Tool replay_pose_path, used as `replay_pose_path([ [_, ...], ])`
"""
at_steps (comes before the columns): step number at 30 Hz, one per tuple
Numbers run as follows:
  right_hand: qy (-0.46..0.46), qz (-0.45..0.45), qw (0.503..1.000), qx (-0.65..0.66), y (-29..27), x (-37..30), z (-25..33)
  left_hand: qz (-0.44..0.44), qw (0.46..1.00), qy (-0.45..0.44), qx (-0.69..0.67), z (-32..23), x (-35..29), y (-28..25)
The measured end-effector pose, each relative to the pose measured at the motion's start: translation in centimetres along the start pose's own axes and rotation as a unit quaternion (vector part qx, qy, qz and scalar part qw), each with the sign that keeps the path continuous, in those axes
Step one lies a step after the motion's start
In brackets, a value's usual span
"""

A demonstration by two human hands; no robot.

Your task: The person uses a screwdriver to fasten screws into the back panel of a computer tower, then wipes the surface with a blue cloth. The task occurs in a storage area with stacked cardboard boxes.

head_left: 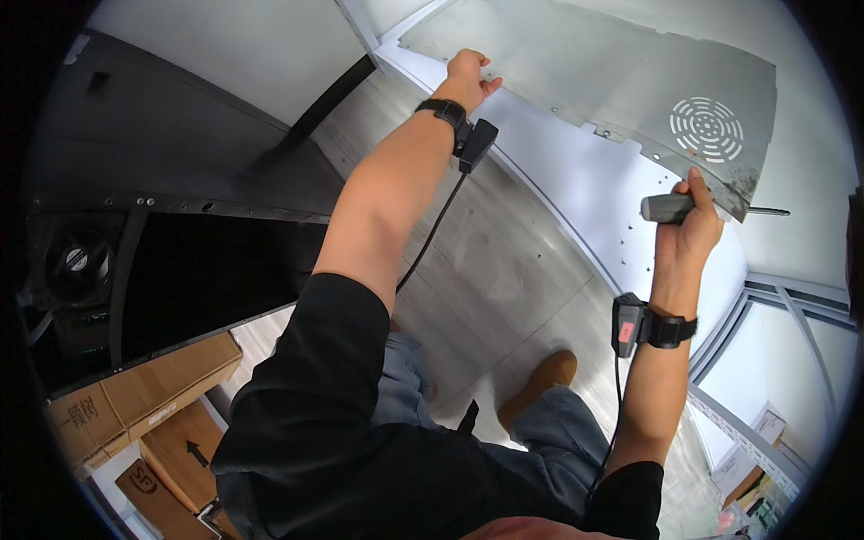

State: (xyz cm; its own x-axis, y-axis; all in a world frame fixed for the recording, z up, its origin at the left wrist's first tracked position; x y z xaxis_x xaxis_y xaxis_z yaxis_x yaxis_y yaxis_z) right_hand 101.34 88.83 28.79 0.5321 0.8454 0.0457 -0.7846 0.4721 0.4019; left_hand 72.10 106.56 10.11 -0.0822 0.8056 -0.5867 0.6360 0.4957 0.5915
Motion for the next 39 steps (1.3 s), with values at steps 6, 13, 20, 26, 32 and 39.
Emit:
replay_pose_path([
  [6,0.009,-0.033,0.999,0.014,-0.9,1.3,-3.3,-0.070,0.996,0.062,-0.009,0.1,0.5,-0.1],
  [13,0.047,-0.092,0.994,0.046,-4.4,4.2,-7.6,-0.063,0.991,0.092,-0.072,2.5,2.2,-0.7],
  [20,0.057,-0.153,0.982,0.098,-4.5,4.5,-9.1,0.015,0.972,0.150,0.182,1.5,0.1,-1.7],
  [26,0.130,-0.166,0.973,0.100,-7.7,4.4,-11.4,0.188,0.904,0.098,0.371,6.6,-5.0,0.9],
  [32,0.180,-0.164,0.961,0.133,-9.4,3.7,-12.2,0.337,0.891,0.014,0.304,12.9,-9.5,3.8],
  [39,0.189,-0.170,0.959,0.124,-13.3,4.3,-11.7,0.417,0.837,-0.097,0.342,20.7,-12.5,7.1],
])
Point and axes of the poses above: each hand's wrist, its own x-axis towards the middle knuckle, its own y-axis out of the palm, z = x × y, the point moved 5 cm from there along x, towards the middle knuckle
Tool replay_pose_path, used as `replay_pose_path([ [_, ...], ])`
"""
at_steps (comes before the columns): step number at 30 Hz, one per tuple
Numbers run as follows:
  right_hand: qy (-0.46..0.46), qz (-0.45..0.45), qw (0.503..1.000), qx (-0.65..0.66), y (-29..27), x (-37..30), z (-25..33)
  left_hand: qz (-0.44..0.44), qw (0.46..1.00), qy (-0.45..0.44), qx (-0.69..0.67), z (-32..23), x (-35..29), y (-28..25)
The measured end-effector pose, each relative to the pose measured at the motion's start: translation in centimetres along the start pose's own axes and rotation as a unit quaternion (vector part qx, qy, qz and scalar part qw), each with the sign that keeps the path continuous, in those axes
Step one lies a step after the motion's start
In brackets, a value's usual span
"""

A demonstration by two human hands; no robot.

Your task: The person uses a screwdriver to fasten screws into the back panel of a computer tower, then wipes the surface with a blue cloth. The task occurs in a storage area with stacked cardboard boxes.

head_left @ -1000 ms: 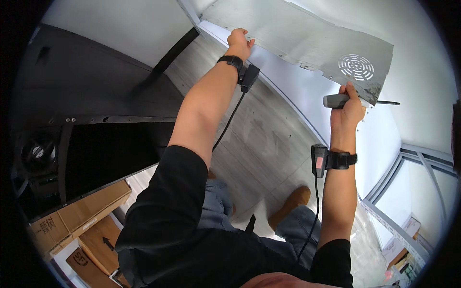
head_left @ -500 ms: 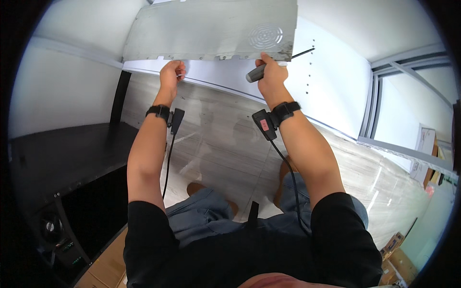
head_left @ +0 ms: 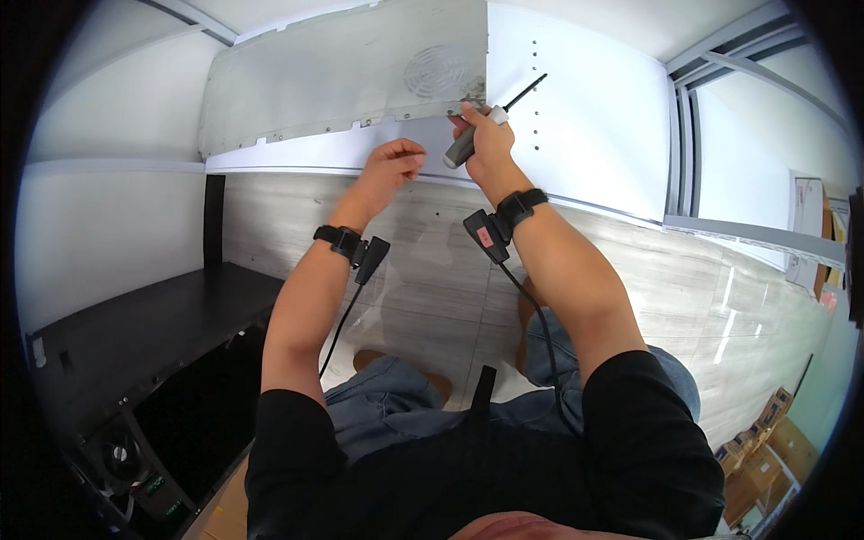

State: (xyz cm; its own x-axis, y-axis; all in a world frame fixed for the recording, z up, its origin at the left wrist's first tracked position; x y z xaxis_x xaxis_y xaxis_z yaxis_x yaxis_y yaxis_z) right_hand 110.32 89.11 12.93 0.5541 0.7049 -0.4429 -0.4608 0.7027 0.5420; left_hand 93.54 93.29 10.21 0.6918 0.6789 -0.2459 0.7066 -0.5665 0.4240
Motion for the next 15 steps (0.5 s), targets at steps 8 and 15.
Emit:
replay_pose_path([
  [8,-0.017,0.012,0.991,-0.128,-3.6,-1.0,3.1,-0.028,0.993,0.016,0.115,0.9,2.1,7.0],
  [15,-0.072,0.039,0.933,-0.350,-7.1,-2.0,6.3,-0.110,0.921,0.163,0.337,2.4,4.8,11.1],
])
Point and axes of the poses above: each hand's wrist, its own x-axis towards the middle knuckle, its own y-axis out of the palm, z = x × y, the point moved 5 cm from there along x, towards the middle knuckle
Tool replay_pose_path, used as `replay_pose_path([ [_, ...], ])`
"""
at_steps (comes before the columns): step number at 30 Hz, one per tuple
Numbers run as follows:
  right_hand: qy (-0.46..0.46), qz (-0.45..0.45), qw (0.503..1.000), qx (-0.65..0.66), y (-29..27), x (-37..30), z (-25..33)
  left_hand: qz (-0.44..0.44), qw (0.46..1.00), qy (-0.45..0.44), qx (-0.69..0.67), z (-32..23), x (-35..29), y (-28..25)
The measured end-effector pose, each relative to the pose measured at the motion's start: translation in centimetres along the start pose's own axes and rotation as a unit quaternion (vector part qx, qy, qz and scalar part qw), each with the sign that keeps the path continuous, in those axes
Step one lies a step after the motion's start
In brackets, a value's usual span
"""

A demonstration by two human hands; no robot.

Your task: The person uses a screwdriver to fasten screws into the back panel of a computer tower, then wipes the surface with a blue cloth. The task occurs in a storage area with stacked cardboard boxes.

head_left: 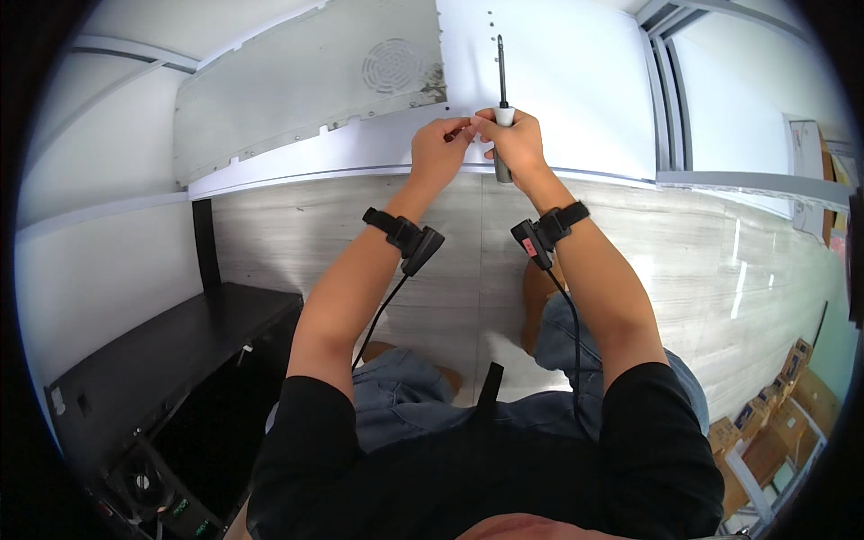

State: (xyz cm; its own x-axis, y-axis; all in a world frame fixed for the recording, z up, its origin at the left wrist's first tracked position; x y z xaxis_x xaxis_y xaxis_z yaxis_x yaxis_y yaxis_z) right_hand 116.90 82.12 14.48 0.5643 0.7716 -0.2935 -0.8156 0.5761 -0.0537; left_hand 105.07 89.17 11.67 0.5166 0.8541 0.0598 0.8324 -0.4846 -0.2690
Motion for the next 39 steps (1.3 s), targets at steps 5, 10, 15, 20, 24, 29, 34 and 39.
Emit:
replay_pose_path([
  [5,-0.008,-0.027,0.996,-0.080,-2.0,0.6,-1.1,-0.076,0.991,0.086,0.069,-0.6,-0.2,2.3],
  [10,0.011,-0.043,0.999,-0.007,-2.4,0.9,-2.1,-0.094,0.981,0.135,0.102,-0.2,-0.1,3.3],
  [15,0.035,-0.036,0.997,0.052,-2.0,1.4,-3.2,-0.088,0.983,0.129,0.092,0.2,-0.4,3.1],
  [20,-0.049,-0.094,0.984,-0.143,-2.5,2.1,-3.8,-0.110,0.986,0.069,0.105,1.3,-0.8,1.3],
  [24,-0.122,-0.119,0.938,-0.302,-2.6,1.3,-4.8,-0.102,0.990,0.041,0.089,3.1,-1.7,-0.4],
  [29,-0.201,-0.149,0.905,-0.345,-1.9,1.0,-5.9,-0.095,0.990,0.029,0.103,4.6,-2.4,-1.0],
  [34,-0.156,-0.158,0.891,-0.397,-1.6,1.4,-6.6,-0.092,0.990,0.029,0.107,5.1,-2.7,-0.8],
  [39,-0.147,-0.156,0.885,-0.414,-1.5,1.6,-6.5,-0.076,0.991,0.017,0.113,5.3,-2.7,-0.8],
])
Point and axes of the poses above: each hand's wrist, its own x-axis towards the middle knuckle, its own y-axis out of the palm, z = x × y, the point moved 5 cm from there along x, towards the middle knuckle
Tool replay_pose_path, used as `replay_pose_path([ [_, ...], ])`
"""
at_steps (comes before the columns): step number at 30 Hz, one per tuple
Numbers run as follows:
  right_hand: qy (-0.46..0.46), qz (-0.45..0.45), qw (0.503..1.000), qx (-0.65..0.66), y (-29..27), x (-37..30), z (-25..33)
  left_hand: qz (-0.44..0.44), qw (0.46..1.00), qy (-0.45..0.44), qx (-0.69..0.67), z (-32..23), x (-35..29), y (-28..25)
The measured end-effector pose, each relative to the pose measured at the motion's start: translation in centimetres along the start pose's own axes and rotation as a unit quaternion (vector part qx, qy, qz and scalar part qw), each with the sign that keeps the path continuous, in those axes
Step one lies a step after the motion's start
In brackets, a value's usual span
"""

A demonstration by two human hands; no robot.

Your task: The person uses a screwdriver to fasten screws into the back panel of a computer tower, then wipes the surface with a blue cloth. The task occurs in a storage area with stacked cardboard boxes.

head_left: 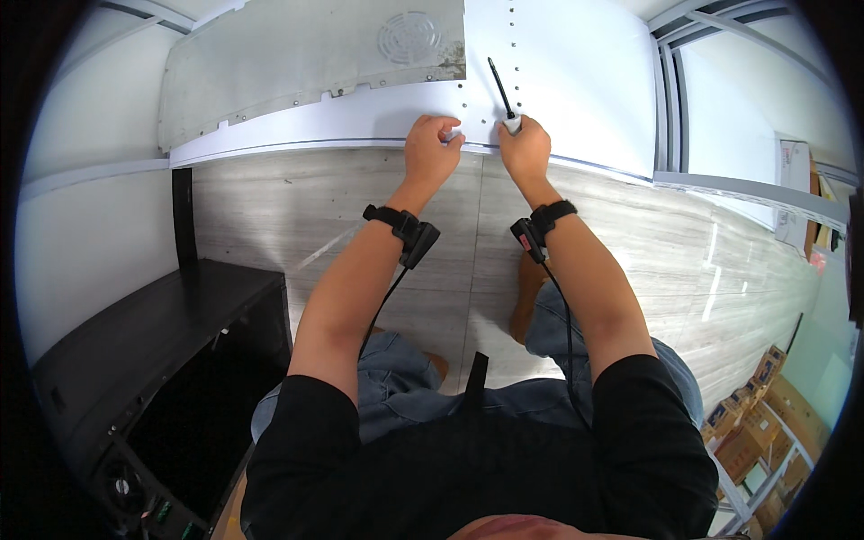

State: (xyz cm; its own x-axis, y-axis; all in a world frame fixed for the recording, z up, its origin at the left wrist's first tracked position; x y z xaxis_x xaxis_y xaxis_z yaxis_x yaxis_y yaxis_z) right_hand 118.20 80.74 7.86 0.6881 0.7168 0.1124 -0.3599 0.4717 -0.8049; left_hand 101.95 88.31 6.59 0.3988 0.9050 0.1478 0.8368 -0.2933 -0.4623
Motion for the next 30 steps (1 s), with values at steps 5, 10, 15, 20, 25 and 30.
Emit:
replay_pose_path([
  [5,0.010,0.008,1.000,0.000,-0.1,-0.2,0.1,-0.007,1.000,0.003,-0.024,0.4,-0.3,-0.3],
  [10,0.028,0.014,0.998,0.051,0.3,-0.2,-0.4,-0.019,0.999,0.000,-0.051,1.3,-0.6,-0.8],
  [15,0.045,-0.007,0.995,0.092,-0.3,-0.4,-1.2,0.012,0.996,-0.044,-0.075,2.0,-1.2,-1.2],
  [20,0.044,-0.031,0.988,0.147,-1.4,-0.6,1.5,0.029,0.989,-0.124,-0.073,3.2,-1.3,-3.0],
  [25,0.051,0.068,0.927,0.367,-2.6,-1.0,10.0,0.000,0.989,-0.123,-0.085,0.6,-1.1,-8.1],
  [30,-0.008,0.200,0.883,0.425,-4.5,-5.9,19.5,-0.091,0.946,-0.117,-0.288,-4.1,-3.4,-14.7],
])
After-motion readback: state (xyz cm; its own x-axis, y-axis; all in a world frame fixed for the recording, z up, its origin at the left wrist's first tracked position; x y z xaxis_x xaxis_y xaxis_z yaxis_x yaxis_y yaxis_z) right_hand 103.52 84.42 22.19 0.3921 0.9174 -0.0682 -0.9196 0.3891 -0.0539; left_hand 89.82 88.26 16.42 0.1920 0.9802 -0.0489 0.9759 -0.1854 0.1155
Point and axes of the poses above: each hand's wrist, its own x-axis towards the middle knuckle, its own y-axis out of the palm, z = x × y, the point moved 5 cm from there along x, towards the middle knuckle
